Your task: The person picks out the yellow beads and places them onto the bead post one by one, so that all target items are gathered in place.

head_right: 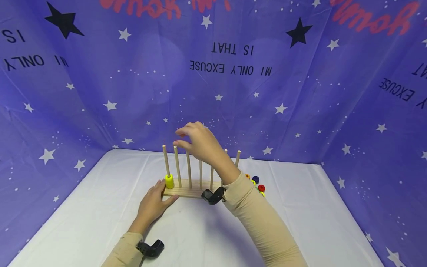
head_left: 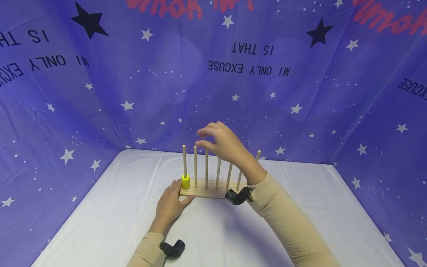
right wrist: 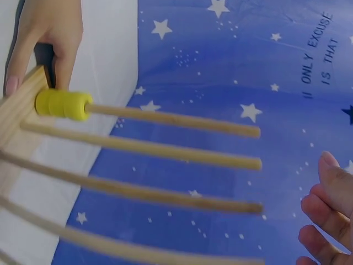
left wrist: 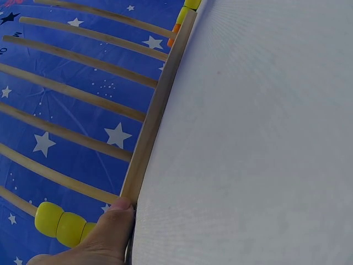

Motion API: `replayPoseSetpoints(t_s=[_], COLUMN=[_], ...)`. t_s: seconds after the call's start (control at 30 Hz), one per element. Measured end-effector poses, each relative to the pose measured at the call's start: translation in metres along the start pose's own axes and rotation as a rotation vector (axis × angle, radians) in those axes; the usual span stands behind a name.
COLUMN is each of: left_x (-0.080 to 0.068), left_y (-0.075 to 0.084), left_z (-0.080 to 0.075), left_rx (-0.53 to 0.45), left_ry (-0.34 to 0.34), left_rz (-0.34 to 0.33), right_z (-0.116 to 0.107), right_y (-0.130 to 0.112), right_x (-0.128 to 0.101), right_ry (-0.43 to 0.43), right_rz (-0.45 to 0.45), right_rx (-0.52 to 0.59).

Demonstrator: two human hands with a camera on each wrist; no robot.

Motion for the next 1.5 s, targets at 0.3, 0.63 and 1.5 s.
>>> replayPoseSetpoints(t_s=[0.3, 0.63, 1.5], left_x=[0.0, 0.0, 0.0], left_y=[0.001, 0.003, 0.003], left_z=[0.001, -0.003, -0.001], left_rx=[0.016, 0.013, 0.005], left_ry=[0.006, 0.021, 0.001], left_rz=[0.009, 0.012, 0.01], right_z=[-0.038, -0.081, -0.092], right_y=[0.018, 0.04, 0.15], right_x=[-0.028, -0.064, -0.177], right_ry=[0.08, 0.204, 0.243], right_rz=[0.002, 0.018, 0.422], right_rx=[0.016, 0.021, 0.015])
Point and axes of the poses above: each hand's wrist, its own x-axis towards the middle knuckle, its own z-axis out of the palm, y = z × x, the point moved 8 cm from there along x, towards the middle knuckle, and after that the axes turned 11 degrees about x, right-handed, at the moved point
